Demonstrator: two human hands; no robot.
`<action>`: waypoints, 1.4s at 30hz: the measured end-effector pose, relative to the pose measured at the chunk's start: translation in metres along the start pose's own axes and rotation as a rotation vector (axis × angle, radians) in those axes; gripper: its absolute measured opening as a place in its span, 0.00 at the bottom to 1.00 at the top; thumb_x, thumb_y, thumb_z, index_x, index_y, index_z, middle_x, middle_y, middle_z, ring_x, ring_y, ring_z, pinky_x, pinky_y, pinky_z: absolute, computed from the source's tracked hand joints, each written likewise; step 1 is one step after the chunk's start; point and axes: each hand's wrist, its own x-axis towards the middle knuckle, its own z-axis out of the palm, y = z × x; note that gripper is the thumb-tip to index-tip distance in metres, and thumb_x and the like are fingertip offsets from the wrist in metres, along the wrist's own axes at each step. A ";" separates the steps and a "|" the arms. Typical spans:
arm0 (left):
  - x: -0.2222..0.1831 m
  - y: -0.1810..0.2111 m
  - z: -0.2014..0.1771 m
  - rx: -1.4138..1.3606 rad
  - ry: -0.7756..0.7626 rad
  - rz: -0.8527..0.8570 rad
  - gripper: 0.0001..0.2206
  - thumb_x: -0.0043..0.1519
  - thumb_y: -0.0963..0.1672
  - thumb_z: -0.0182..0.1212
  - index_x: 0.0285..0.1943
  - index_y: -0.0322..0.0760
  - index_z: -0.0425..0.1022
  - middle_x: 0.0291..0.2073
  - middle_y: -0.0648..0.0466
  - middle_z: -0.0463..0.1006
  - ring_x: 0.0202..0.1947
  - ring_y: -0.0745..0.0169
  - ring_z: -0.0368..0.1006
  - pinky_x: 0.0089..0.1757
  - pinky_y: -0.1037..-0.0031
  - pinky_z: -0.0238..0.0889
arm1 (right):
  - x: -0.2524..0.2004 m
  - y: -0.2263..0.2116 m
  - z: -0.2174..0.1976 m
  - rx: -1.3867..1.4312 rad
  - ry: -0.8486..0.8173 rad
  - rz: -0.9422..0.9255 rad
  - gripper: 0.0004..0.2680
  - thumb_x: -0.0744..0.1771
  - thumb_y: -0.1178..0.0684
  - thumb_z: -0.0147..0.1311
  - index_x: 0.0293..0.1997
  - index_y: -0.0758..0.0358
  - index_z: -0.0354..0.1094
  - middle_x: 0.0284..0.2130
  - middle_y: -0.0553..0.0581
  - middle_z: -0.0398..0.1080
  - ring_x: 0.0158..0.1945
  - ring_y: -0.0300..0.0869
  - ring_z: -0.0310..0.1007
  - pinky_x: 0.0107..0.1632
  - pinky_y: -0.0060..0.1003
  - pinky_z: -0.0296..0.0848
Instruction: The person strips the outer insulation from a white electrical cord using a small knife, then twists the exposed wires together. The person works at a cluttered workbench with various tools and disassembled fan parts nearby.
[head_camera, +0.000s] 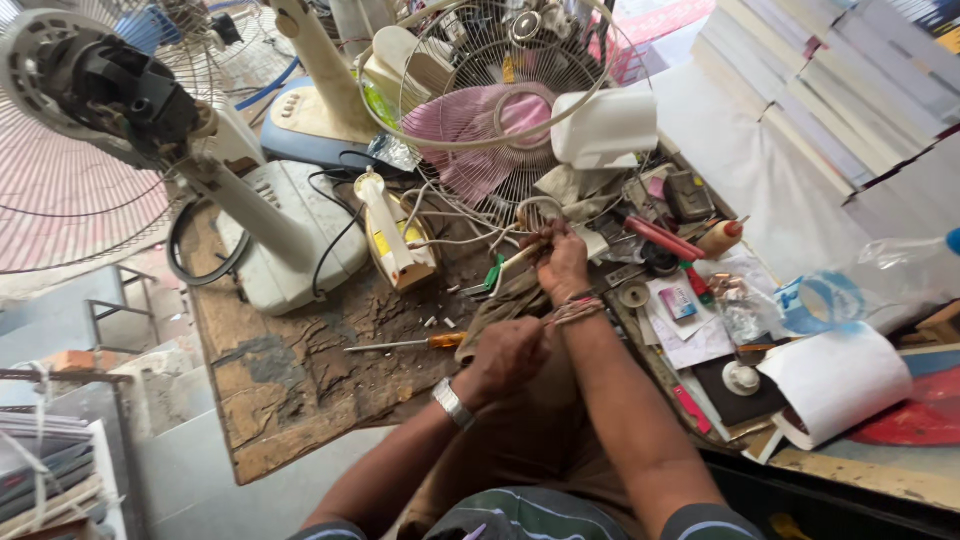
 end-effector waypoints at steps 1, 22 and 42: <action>-0.009 0.006 -0.004 -0.069 0.044 -0.014 0.11 0.61 0.48 0.65 0.31 0.40 0.71 0.24 0.46 0.76 0.26 0.43 0.75 0.29 0.57 0.67 | -0.003 0.001 0.004 0.029 -0.026 0.025 0.06 0.70 0.54 0.50 0.45 0.65 0.68 0.33 0.56 0.74 0.37 0.45 0.76 0.43 0.44 0.80; -0.006 -0.100 -0.138 0.275 0.442 -0.293 0.06 0.65 0.44 0.66 0.39 0.37 0.77 0.35 0.52 0.77 0.32 0.61 0.74 0.35 0.74 0.72 | -0.014 0.021 0.001 -0.171 -0.054 0.031 0.08 0.66 0.52 0.62 0.43 0.65 0.74 0.31 0.53 0.76 0.33 0.39 0.77 0.38 0.34 0.80; -0.034 -0.147 -0.153 0.511 0.290 -0.521 0.08 0.69 0.44 0.60 0.40 0.35 0.78 0.28 0.49 0.81 0.24 0.56 0.74 0.28 0.67 0.67 | -0.020 0.016 0.010 -0.204 -0.108 0.059 0.08 0.67 0.53 0.60 0.45 0.68 0.73 0.32 0.54 0.77 0.36 0.42 0.79 0.42 0.38 0.82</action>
